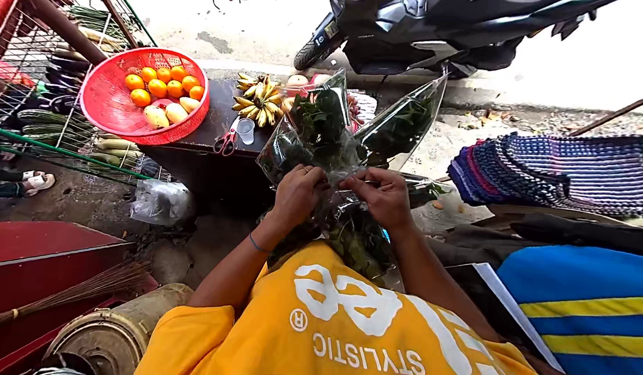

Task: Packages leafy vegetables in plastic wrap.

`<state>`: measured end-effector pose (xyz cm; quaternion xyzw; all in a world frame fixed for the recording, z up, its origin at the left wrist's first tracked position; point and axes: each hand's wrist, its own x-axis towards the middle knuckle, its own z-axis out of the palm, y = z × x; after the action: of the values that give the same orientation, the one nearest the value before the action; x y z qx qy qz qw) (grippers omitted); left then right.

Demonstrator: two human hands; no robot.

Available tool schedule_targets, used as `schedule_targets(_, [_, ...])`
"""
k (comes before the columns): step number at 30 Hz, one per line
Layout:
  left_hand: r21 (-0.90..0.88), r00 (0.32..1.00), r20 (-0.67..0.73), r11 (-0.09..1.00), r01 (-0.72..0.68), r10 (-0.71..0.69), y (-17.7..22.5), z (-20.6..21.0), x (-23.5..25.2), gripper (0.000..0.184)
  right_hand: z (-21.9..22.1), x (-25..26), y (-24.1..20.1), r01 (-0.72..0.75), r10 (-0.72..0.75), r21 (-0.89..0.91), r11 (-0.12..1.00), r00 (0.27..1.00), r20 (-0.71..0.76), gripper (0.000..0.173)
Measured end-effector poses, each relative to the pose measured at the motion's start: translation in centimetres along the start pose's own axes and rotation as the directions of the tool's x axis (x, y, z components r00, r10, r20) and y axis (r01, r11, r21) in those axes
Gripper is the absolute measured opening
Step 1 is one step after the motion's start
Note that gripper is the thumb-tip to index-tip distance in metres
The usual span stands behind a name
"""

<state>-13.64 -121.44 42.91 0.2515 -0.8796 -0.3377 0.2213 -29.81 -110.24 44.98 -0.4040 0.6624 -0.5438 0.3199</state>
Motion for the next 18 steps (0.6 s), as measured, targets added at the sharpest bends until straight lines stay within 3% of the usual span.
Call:
schedule_targets(3, [0.053, 0.997, -0.052, 0.997, 0.055, -0.052, -0.5, -0.3, -1.8, 0.013, 1.4, 0.7, -0.2, -0.023, 0.018, 0.041, 0.999, 0.993, 0.117, 0.012])
schedule_targets(6, [0.110, 0.974, -0.154, 0.976, 0.186, -0.168, -1.0, -1.6, -4.9, 0.016, 3.7, 2.0, -0.7, -0.033, 0.007, 0.072, 0.997, 0.944, 0.330, 0.004])
schedule_targets(9, [0.117, 0.912, -0.309, 0.940, 0.319, -0.271, -2.3, -4.0, -8.8, 0.016, 7.0, 3.7, -3.1, -0.034, 0.050, -0.037, 0.999, 0.767, 0.639, 0.019])
schedule_targets(11, [0.110, 0.857, -0.405, 0.913, 0.392, -0.320, -3.2, -6.2, -11.5, 0.015, 9.0, 4.2, -5.4, 0.133, -0.008, -0.100, 0.986, 0.636, 0.771, 0.037])
schedule_targets(12, [0.113, 0.826, -0.451, 0.896, 0.430, -0.340, -3.6, -7.7, -12.7, 0.015, 9.9, 4.3, -6.4, 0.257, -0.105, -0.076, 0.963, 0.624, 0.774, 0.042])
schedule_targets(14, [0.132, 0.758, -0.540, 0.852, 0.506, -0.366, -4.5, -10.9, -15.2, 0.016, 11.2, 5.4, -7.3, 0.405, -0.345, 0.064, 0.912, 0.673, 0.654, 0.033])
schedule_targets(15, [0.145, 0.722, -0.583, 0.827, 0.543, -0.372, -5.2, -12.6, -16.6, 0.017, 12.0, 6.7, -7.1, 0.407, -0.412, 0.143, 0.902, 0.713, 0.567, 0.024])
schedule_targets(16, [0.153, 0.683, -0.623, 0.797, 0.584, -0.381, -5.9, -14.4, -17.9, 0.018, 13.2, 8.3, -6.3, 0.377, -0.415, 0.179, 0.909, 0.772, 0.482, 0.016])
schedule_targets(18, [0.146, 0.603, -0.686, 0.735, 0.662, -0.407, -7.8, -17.8, -20.2, 0.020, 17.0, 11.9, -3.2, 0.250, -0.258, 0.071, 0.966, 0.892, 0.370, 0.015])
